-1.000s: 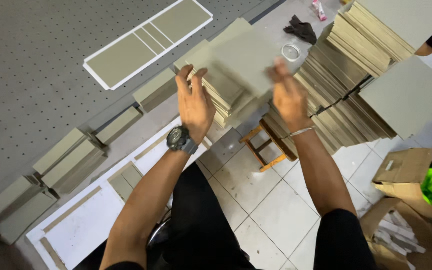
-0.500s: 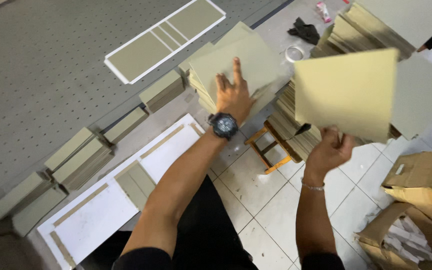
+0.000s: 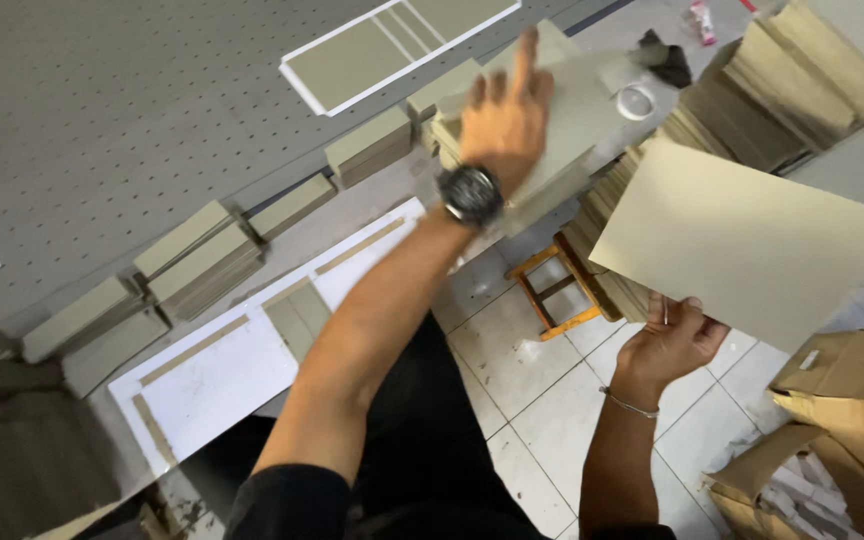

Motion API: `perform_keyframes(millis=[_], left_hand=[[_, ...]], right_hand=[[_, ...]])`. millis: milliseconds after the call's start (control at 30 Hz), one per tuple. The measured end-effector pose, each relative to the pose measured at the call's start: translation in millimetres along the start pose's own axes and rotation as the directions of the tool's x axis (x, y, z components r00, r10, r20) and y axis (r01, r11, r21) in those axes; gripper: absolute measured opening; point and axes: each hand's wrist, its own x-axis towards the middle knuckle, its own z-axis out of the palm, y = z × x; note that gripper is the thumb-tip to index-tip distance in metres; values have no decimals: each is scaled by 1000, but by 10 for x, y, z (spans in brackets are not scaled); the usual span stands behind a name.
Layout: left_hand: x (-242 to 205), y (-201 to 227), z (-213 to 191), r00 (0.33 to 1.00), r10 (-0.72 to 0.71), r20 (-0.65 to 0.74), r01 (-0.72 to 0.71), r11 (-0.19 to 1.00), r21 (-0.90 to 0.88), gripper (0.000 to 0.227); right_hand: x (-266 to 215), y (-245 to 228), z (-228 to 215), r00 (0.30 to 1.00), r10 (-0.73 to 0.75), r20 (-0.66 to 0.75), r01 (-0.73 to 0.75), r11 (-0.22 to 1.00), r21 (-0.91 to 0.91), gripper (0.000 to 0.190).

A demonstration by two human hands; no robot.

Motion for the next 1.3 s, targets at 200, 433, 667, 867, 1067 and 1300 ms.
perform_keyframes(millis=[200,433,667,867,1067,1300], left_hand=[[-650,-1252,-679,731,-197,-653,118,979,-164,30],[-3624,-2987,240,515,-818,-257,-126,224,-966,26],[-5483,-2101,757,-84,-948,307,-369,-257,-893,19],[-6485,-2424,2299,-151,-926,345,-486,-234,-842,27],[-6064,-2277,2335,-145,-907,395,-461,-291,-838,43],[-5775,-1944,1847,-231,-903,361,-82,-352,-932,20]], right_hand=[[-580,380,-73,914,203,352,-272,949,158,41],[-1256,1502,-450,526,570,631,-300,819,-490,18],[-1420,2454,-488,308,869,389,-638,491,-593,23],[-1570,2683,-294,352,872,341,-543,487,-685,26],[-1725,2929,-201,424,857,292,-463,482,-744,32],[-1719,2670,-119,379,887,263,-405,414,-815,27]])
